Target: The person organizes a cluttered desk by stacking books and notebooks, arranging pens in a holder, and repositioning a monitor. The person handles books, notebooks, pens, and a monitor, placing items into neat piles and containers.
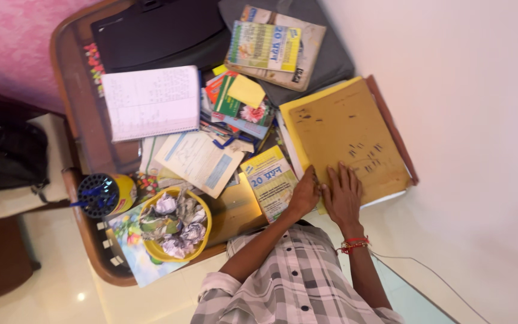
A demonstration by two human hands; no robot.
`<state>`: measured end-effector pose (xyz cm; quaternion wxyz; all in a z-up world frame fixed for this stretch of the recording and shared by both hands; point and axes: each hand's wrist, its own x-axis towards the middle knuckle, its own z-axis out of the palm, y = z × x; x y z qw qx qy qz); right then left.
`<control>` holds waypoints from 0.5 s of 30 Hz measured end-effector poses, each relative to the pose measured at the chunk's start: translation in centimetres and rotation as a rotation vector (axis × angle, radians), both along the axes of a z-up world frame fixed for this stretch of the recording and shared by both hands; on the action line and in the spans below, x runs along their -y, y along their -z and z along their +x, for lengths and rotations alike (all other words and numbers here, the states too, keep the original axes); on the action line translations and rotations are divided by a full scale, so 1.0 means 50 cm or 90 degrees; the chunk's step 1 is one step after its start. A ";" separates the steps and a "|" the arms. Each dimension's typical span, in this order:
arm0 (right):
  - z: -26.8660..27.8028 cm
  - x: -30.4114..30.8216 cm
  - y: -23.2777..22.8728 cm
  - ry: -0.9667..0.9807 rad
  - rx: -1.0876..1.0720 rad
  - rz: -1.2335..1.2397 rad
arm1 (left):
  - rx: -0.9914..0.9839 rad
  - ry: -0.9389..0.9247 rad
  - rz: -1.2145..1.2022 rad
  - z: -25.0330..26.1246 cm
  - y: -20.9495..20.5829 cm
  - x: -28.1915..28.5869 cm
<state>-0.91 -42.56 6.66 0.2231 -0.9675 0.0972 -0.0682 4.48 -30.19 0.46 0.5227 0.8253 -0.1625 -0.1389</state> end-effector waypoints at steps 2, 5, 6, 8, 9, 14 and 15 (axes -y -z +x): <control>-0.007 -0.005 0.023 0.002 0.015 -0.017 | -0.200 0.042 -0.010 0.003 -0.005 -0.027; -0.004 -0.015 0.047 0.020 0.012 -0.031 | -0.143 0.033 0.018 0.010 -0.005 -0.070; -0.002 -0.018 0.050 0.029 0.008 -0.038 | -0.121 0.024 0.014 0.010 0.001 -0.085; 0.004 -0.027 0.052 0.047 -0.002 -0.052 | -0.076 0.005 0.008 0.007 0.022 -0.117; 0.015 -0.035 0.053 0.063 0.001 -0.031 | -0.116 -0.006 0.003 0.011 0.037 -0.133; 0.060 -0.078 0.020 0.021 0.075 0.040 | -0.151 -0.072 -0.095 0.015 0.113 -0.197; 0.074 -0.095 0.007 -0.006 0.086 0.064 | -0.195 -0.102 -0.100 0.023 0.121 -0.211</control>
